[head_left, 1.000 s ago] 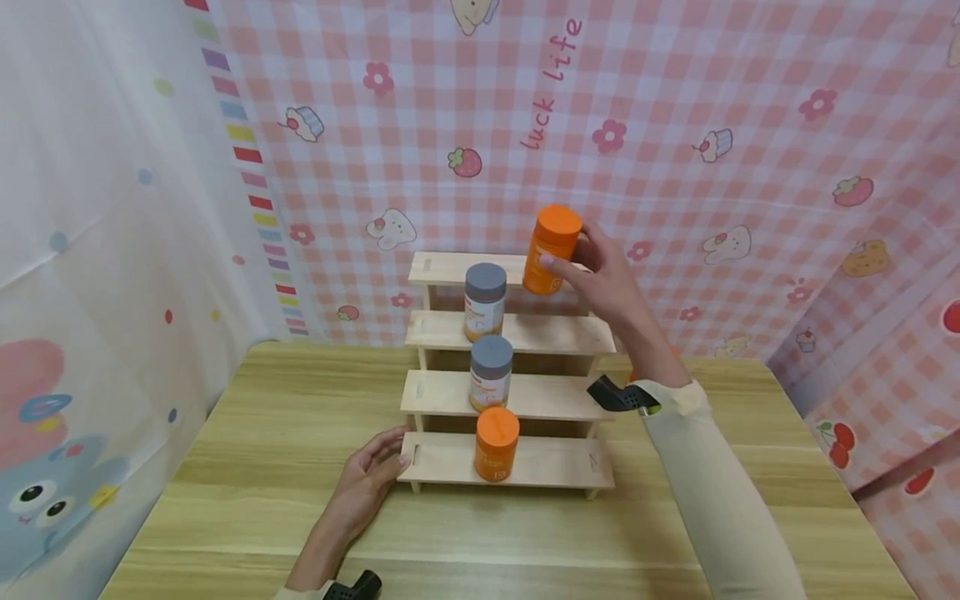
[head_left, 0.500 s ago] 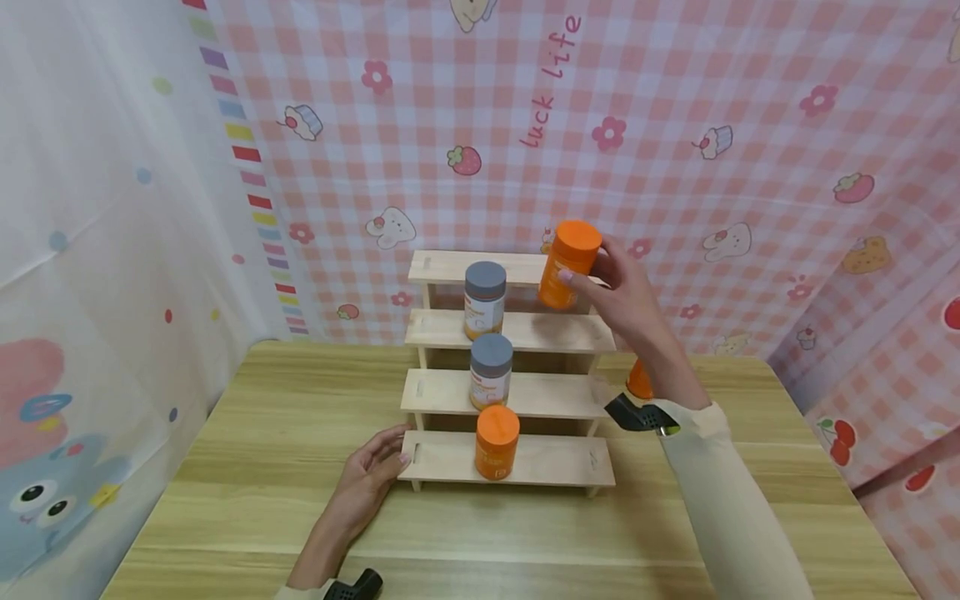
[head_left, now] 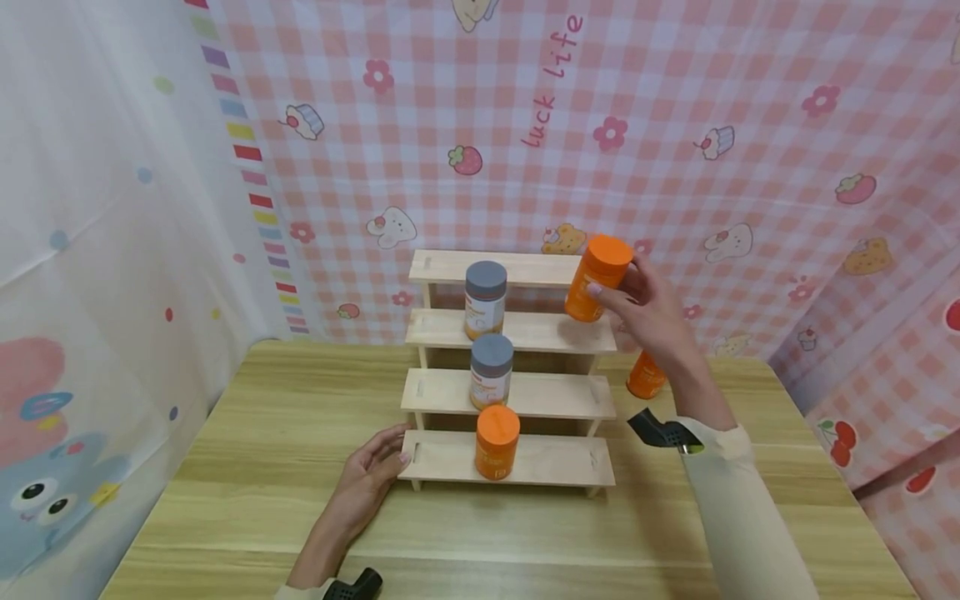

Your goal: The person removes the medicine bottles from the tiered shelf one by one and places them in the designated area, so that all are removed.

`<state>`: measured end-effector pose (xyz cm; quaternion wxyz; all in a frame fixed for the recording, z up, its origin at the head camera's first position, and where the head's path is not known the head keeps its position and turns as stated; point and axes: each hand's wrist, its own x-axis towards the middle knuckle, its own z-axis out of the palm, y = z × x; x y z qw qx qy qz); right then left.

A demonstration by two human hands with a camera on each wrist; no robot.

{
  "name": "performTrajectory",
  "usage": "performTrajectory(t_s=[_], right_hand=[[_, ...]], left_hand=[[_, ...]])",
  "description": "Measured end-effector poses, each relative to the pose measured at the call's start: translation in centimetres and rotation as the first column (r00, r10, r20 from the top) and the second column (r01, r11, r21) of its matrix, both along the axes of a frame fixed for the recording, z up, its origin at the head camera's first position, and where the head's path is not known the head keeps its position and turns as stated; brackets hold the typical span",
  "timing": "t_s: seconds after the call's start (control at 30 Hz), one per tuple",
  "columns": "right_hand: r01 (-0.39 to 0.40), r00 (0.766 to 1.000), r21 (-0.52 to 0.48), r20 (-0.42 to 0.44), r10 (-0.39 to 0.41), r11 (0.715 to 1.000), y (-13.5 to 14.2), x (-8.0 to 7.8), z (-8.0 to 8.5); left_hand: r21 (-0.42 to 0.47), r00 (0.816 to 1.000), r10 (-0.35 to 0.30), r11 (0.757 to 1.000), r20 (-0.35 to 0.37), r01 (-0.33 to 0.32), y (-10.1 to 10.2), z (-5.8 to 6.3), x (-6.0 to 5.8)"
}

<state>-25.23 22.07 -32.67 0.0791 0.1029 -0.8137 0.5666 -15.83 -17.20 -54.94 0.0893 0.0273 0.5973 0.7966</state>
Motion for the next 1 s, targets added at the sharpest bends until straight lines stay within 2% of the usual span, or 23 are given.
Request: performTrajectory(t_s=[0.4,0.63,0.87,1.0], right_hand=[[0.036,0.999,-0.010,0.033,-0.036,0.999,2.2,0.9,-0.7],[0.073,0.996,-0.019,0.048,-0.072,0.997,3.4,1.3,-1.0],[0.063,0.998,-0.049,0.026,-0.062,0.997,5.0,1.4,-1.7],[0.092,0.996,-0.044,0.023,-0.091,0.995,5.8,1.5,-2.3]], left_hand=[[0.011,1.000,0.012,1.000,0.003,-0.012,0.1,0.0,0.0],[-0.002,1.000,0.001,1.000,-0.031,-0.001,0.0,0.0,0.1],[-0.011,0.999,-0.004,1.000,-0.048,0.004,0.0,0.1,0.1],[-0.008,0.999,-0.004,1.000,-0.049,0.003,0.0,0.1,0.1]])
